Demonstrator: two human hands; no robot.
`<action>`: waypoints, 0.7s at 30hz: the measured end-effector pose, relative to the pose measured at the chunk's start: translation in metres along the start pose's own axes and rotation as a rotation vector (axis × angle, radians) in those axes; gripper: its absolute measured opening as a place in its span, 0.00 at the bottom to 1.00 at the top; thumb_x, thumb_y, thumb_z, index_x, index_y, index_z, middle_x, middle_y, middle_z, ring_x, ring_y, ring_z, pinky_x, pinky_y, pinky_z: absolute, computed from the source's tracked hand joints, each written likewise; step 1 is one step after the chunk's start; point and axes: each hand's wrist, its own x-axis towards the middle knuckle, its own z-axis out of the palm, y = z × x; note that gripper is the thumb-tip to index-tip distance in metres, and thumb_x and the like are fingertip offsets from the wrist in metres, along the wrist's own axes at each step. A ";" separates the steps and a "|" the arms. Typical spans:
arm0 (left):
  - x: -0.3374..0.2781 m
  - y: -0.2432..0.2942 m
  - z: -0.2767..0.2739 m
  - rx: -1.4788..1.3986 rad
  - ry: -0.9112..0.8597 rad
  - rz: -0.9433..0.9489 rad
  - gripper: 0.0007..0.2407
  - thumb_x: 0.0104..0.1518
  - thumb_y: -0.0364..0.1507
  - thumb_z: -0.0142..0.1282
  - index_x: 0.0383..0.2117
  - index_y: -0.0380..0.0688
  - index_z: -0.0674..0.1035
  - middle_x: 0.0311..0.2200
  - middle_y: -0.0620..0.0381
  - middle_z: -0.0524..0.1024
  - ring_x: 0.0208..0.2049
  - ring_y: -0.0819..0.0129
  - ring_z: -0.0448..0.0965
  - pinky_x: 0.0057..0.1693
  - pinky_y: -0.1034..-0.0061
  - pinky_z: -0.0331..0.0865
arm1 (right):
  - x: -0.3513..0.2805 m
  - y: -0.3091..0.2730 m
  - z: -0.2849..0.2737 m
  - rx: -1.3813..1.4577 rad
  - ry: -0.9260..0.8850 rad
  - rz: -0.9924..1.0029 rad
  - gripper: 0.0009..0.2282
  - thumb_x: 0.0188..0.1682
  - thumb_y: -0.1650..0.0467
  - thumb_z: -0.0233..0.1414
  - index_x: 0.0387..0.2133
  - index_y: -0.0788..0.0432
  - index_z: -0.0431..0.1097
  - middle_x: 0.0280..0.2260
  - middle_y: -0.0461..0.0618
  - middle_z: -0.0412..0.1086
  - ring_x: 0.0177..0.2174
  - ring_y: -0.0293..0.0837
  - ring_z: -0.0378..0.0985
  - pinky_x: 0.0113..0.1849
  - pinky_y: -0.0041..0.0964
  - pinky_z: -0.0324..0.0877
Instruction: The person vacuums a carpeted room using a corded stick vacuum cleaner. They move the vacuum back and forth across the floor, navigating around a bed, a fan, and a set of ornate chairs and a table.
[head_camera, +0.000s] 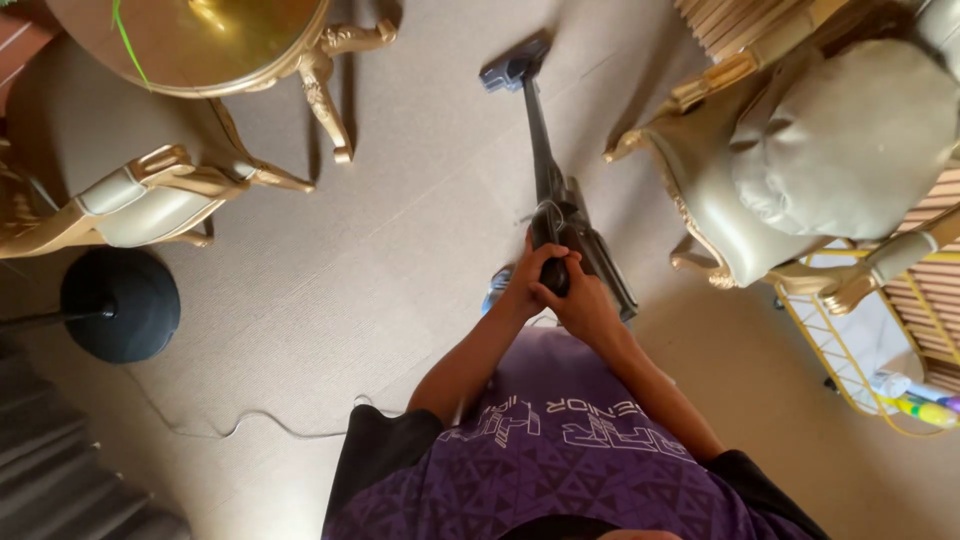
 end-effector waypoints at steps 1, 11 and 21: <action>0.020 -0.001 -0.002 -0.001 -0.009 0.007 0.26 0.54 0.20 0.60 0.54 0.68 0.64 0.33 0.42 0.81 0.36 0.58 0.82 0.45 0.66 0.74 | 0.016 0.004 -0.002 -0.005 0.008 -0.006 0.33 0.46 0.45 0.52 0.54 0.56 0.64 0.34 0.68 0.76 0.39 0.68 0.80 0.41 0.61 0.74; 0.175 0.012 0.012 0.049 0.041 0.249 0.27 0.46 0.20 0.63 0.54 0.54 0.68 0.37 0.40 0.78 0.38 0.54 0.83 0.48 0.62 0.77 | 0.141 0.034 -0.049 -0.003 0.033 -0.195 0.38 0.46 0.44 0.48 0.61 0.59 0.59 0.38 0.74 0.74 0.43 0.70 0.78 0.45 0.63 0.72; 0.078 -0.108 0.126 0.077 0.115 0.224 0.25 0.45 0.21 0.66 0.51 0.48 0.69 0.38 0.42 0.75 0.39 0.54 0.77 0.51 0.58 0.70 | 0.010 0.116 -0.147 -0.027 -0.080 -0.182 0.37 0.48 0.46 0.49 0.61 0.63 0.55 0.37 0.76 0.73 0.43 0.73 0.77 0.44 0.65 0.72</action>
